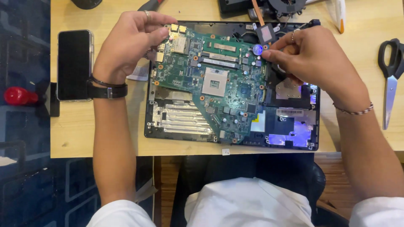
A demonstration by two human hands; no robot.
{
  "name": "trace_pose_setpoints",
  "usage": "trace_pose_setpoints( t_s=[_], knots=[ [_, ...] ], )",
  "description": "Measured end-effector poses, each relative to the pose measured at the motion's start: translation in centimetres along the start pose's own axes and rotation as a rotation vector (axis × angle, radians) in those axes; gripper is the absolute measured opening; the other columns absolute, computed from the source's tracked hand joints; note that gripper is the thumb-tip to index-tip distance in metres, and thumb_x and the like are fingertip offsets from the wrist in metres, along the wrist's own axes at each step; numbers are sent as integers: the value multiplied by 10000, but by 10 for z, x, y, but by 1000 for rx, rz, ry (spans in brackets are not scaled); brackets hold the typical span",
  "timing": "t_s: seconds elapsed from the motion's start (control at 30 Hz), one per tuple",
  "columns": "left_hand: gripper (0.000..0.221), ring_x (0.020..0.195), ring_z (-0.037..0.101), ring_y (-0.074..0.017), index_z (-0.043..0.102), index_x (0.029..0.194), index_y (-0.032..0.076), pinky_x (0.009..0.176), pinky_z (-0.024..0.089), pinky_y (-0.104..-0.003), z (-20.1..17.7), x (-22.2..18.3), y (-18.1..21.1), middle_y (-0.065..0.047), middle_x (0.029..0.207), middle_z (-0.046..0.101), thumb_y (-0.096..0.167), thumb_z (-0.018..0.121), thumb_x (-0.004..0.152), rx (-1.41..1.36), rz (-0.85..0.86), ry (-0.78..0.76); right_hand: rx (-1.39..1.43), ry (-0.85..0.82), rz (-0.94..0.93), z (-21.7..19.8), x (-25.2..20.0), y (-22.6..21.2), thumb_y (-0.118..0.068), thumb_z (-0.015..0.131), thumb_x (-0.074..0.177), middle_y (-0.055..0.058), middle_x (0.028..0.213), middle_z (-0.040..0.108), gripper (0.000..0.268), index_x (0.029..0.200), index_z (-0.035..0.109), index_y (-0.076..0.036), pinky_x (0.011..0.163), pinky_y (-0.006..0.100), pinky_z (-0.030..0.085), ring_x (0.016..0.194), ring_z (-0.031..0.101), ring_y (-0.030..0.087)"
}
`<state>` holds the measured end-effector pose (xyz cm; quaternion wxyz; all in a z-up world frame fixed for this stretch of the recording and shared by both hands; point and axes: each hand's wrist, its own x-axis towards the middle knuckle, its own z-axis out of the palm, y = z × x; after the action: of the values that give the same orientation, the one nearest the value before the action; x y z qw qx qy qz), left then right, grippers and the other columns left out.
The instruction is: Cleaning a laptop motherboard and cooling fan using a toothbrush and attempting to re-install it into the laptop chassis.
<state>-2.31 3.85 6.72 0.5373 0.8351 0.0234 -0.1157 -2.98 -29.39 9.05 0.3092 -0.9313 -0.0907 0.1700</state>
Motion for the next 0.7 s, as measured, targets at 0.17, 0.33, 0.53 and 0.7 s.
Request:
trace_pose_setpoints(
  t_s=[0.17, 0.33, 0.53, 0.7],
  knots=[
    [225, 665, 480, -37, 688, 1263, 137, 492, 470, -203, -13, 4, -9, 73, 772, 492, 111, 576, 1070, 28, -82, -70, 5, -42, -20, 7, 8, 10, -249, 742, 1068, 72, 490, 548, 487, 662, 668, 11, 628, 315, 454, 525, 512, 122],
    [250, 649, 517, -29, 669, 1289, 134, 474, 451, -208, -14, 3, -10, 73, 760, 544, 123, 560, 1063, 25, -111, -127, 25, 46, -88, 6, 15, 21, -223, 618, 1091, 86, 658, 705, 265, 1250, 715, -34, 688, 332, 481, 642, 652, 148],
    [260, 689, 509, -63, 630, 1312, 111, 517, 518, -238, -26, 1, -15, 43, 782, 479, 125, 533, 1072, 73, -102, -151, -248, 422, -201, 22, 32, 52, -303, 785, 1120, -15, 707, 709, 220, 1186, 801, -93, 525, 371, 482, 670, 659, 147],
    [258, 818, 534, -163, 576, 1308, 80, 573, 604, -340, -23, -8, -5, -59, 952, 484, 59, 513, 1059, 151, -190, -166, -535, 782, -428, 29, 56, 59, -673, 829, 1092, 234, 1325, 506, 724, 1344, 537, -61, 828, 513, 453, 1206, 500, 405]
  ],
)
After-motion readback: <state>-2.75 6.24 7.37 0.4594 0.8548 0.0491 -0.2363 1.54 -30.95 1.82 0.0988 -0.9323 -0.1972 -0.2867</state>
